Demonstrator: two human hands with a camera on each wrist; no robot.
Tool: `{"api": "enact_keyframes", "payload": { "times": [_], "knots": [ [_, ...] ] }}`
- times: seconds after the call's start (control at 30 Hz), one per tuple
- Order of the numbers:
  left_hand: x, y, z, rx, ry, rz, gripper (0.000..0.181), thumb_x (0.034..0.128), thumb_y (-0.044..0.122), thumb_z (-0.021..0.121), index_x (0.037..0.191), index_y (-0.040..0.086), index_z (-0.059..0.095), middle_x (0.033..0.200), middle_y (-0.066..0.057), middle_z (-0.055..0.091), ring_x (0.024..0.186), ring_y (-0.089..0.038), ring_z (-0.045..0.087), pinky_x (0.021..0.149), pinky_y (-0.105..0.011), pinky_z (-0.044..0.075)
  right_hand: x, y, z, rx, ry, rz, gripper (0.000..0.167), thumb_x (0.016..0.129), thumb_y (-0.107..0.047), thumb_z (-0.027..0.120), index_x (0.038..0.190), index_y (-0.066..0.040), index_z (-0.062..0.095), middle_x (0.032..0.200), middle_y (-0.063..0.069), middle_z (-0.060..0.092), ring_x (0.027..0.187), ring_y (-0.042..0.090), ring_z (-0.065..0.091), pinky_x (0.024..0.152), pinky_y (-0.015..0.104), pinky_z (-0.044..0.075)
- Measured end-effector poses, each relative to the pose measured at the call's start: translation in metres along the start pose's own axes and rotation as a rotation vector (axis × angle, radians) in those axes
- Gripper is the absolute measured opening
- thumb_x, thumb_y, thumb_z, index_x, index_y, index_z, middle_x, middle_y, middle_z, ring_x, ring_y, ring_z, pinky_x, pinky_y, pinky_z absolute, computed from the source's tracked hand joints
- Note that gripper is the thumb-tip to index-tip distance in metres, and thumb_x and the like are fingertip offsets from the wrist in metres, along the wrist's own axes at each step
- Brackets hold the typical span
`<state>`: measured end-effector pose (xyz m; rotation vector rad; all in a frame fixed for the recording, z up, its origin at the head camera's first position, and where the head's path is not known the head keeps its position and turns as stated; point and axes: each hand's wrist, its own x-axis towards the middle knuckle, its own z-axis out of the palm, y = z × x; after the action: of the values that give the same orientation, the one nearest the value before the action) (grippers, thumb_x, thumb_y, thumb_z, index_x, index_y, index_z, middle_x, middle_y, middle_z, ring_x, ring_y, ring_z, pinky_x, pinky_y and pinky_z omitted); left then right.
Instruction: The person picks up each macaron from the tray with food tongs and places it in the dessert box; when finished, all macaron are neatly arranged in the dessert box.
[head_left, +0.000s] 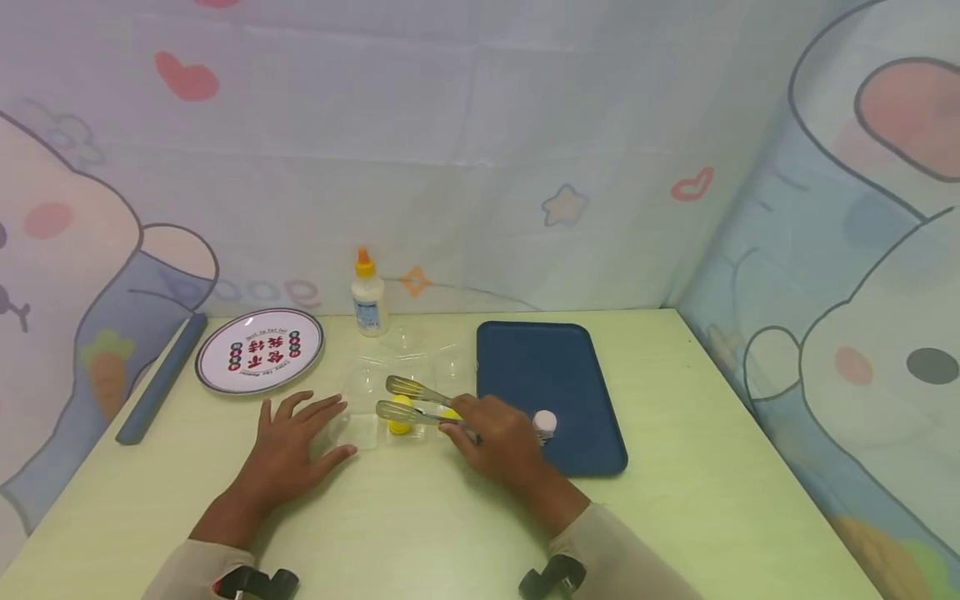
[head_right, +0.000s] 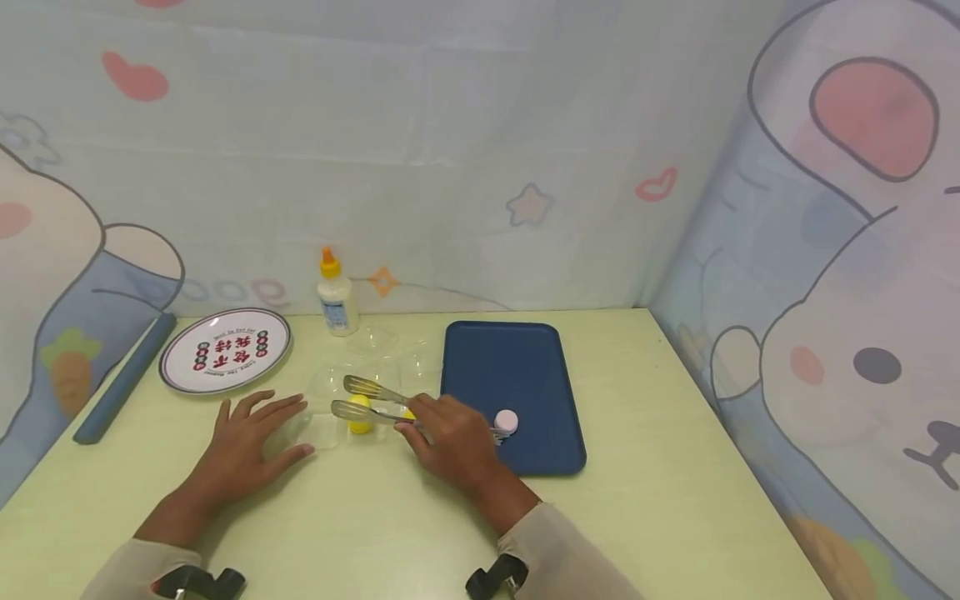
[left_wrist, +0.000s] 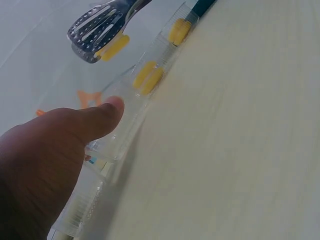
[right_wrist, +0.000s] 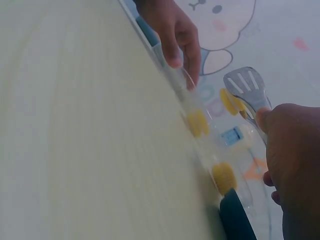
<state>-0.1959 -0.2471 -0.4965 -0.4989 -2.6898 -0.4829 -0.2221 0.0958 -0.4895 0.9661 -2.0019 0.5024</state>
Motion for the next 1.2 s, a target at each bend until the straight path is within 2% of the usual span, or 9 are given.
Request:
{"api": "enact_keyframes", "payload": {
  "times": [0.27, 0.6, 0.93, 1.2],
  "knots": [
    [-0.001, 0.001, 0.001, -0.007, 0.018, 0.010, 0.064, 0.0899, 0.042, 0.086, 0.145, 0.015, 0.069, 0.150, -0.009, 0.070, 0.146, -0.045, 0.051, 0.116, -0.091, 0.021, 0.010, -0.018, 0.011, -0.014, -0.006, -0.031, 0.027, 0.090, -0.027, 0.090, 0.109, -0.010, 0.080, 0.103, -0.004, 0.083, 0.073, 0.011, 0.071, 0.061, 0.025, 0.059],
    [-0.001, -0.001, 0.003, -0.003, -0.004, 0.004, 0.064, 0.0911, 0.044, 0.086, 0.147, 0.017, 0.068, 0.152, -0.008, 0.068, 0.148, -0.045, 0.049, 0.116, -0.091, 0.020, 0.020, -0.040, 0.018, -0.079, -0.149, 0.034, 0.026, 0.100, -0.035, 0.081, 0.114, -0.014, 0.079, 0.108, -0.006, 0.083, 0.082, 0.011, 0.076, 0.069, 0.027, 0.063],
    [0.001, 0.001, 0.001, 0.009, 0.011, 0.018, 0.063, 0.0898, 0.042, 0.086, 0.145, 0.015, 0.070, 0.150, -0.008, 0.070, 0.145, -0.046, 0.051, 0.116, -0.091, 0.022, 0.021, -0.045, 0.022, -0.095, -0.205, 0.078, 0.027, 0.100, -0.037, 0.081, 0.116, -0.015, 0.079, 0.110, -0.006, 0.083, 0.085, 0.012, 0.076, 0.071, 0.028, 0.064],
    [-0.001, 0.000, 0.000, 0.002, 0.008, 0.006, 0.063, 0.0904, 0.042, 0.086, 0.145, 0.015, 0.069, 0.150, -0.009, 0.070, 0.146, -0.046, 0.050, 0.116, -0.091, 0.021, 0.023, -0.047, 0.023, -0.113, -0.252, 0.080, 0.030, 0.102, -0.040, 0.078, 0.120, -0.016, 0.079, 0.113, -0.006, 0.083, 0.088, 0.011, 0.077, 0.074, 0.028, 0.064]
  ]
}}
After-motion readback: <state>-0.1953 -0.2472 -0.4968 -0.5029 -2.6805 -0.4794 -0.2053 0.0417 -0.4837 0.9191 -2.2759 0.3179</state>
